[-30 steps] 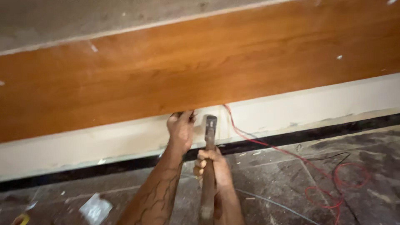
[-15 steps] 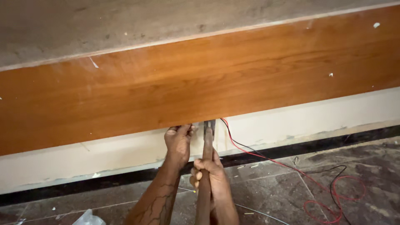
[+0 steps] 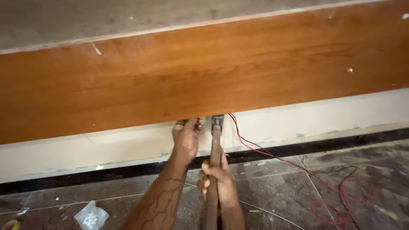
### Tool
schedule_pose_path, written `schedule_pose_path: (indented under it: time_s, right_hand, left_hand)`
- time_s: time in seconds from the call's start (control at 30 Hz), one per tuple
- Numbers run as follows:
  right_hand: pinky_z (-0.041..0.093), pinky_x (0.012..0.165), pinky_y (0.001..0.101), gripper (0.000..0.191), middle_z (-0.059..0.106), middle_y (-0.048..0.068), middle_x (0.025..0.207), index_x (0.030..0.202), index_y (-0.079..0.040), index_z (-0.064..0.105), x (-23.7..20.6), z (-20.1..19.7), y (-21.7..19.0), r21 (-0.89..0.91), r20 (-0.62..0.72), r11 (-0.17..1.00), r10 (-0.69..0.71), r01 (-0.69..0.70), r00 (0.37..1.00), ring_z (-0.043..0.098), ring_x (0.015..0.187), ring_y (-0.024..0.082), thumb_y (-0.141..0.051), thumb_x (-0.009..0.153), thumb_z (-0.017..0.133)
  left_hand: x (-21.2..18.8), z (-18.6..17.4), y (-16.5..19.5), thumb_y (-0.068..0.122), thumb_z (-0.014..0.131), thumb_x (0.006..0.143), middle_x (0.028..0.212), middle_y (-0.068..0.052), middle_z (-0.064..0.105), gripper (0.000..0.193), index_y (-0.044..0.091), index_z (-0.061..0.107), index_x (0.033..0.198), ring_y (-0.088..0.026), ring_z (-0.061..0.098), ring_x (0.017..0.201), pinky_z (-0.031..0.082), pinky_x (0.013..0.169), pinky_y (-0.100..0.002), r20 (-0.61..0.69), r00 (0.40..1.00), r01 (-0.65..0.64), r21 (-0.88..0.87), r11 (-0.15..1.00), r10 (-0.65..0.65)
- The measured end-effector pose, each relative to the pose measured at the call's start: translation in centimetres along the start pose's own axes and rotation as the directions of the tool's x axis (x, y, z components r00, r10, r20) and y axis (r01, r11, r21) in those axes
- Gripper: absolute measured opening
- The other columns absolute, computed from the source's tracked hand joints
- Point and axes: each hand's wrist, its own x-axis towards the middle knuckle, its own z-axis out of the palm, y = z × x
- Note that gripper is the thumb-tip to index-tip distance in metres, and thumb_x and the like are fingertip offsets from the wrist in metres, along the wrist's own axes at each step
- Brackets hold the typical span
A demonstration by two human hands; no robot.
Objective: The person secures red and black electrical wires along the base of a wooden panel using a hammer and nails. They repeatedly position the wires, insert nails, and hammer them into place to fasten the wiring to the wall.
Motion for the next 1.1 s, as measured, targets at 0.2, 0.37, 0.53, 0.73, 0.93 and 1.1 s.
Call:
schedule_pose_path:
  time_s: [0.2,0.37,0.53,0.73,0.93,1.1]
  right_hand:
    - [0.044,0.036,0.0262,0.059,0.052,0.005,0.073,0.137,-0.015,0.045,0.6,0.5,0.3,0.048,-0.173,0.993,0.111,-0.104,0.979,0.053,0.048,0.012,-0.001,0.083,0.064]
    - [0.042,0.039,0.0250,0.058,0.060,0.005,0.083,0.136,-0.011,0.045,-1.1,-0.5,-0.4,0.109,-0.002,0.992,0.062,-0.061,0.998,0.051,0.050,0.010,0.000,0.083,0.064]
    - [0.039,0.033,0.0286,0.049,0.050,0.005,0.067,0.124,-0.017,0.043,0.2,-0.9,0.3,-0.048,-0.121,0.978,0.197,-0.204,0.973,0.049,0.043,0.015,-0.005,0.082,0.065]
    - [0.044,0.040,0.0277,0.060,0.055,0.005,0.078,0.137,-0.013,0.043,0.1,-0.4,-0.7,0.071,-0.010,0.991,0.115,-0.114,0.993,0.053,0.051,0.013,0.001,0.084,0.065]
    - [0.044,0.034,0.0300,0.098,0.062,0.008,0.077,0.159,-0.028,0.030,-1.1,-0.5,2.2,-0.320,-0.246,0.942,0.023,-0.104,0.969,0.055,0.043,0.016,0.000,0.072,0.065]
    - [0.049,0.040,0.0366,0.103,0.063,0.019,0.076,0.163,-0.033,0.031,-4.5,-7.1,4.4,-0.630,-0.328,0.710,0.123,-0.314,0.937,0.059,0.046,0.024,0.002,0.070,0.062]
  left_hand:
    - [0.0,-0.1,0.0,-0.003,0.069,0.091,0.092,-0.011,0.070,0.011,0.001,0.065,0.101,-0.020,0.066,0.079,0.051,0.066,-0.029,0.012,1.000,0.017,-0.049,0.999,-0.016]
    - [-0.6,0.5,0.0,-0.004,0.070,0.087,0.093,-0.011,0.071,0.015,0.000,0.067,0.102,-0.019,0.065,0.080,0.050,0.068,-0.028,0.026,1.000,-0.017,0.033,0.999,0.016]
    - [-2.0,1.8,0.6,-0.004,0.073,0.083,0.095,-0.005,0.070,0.023,0.003,0.066,0.104,-0.017,0.066,0.085,0.047,0.070,-0.027,0.017,1.000,-0.025,-0.002,1.000,0.025]
    - [-2.9,2.0,2.0,-0.004,0.061,0.079,0.101,-0.011,0.075,0.029,-0.003,0.068,0.108,-0.021,0.070,0.090,0.050,0.076,-0.028,0.035,0.999,0.038,0.027,0.999,-0.039]
    - [-1.8,0.6,1.4,-0.011,0.060,0.071,0.101,-0.015,0.074,0.036,-0.005,0.066,0.106,-0.025,0.071,0.092,0.050,0.075,-0.029,0.046,0.999,-0.014,0.115,0.993,0.009]
    - [-1.2,0.4,0.7,-0.007,0.065,0.081,0.097,-0.014,0.074,0.019,-0.006,0.066,0.100,-0.022,0.067,0.088,0.047,0.075,-0.031,0.130,0.986,-0.124,0.144,0.982,0.106]
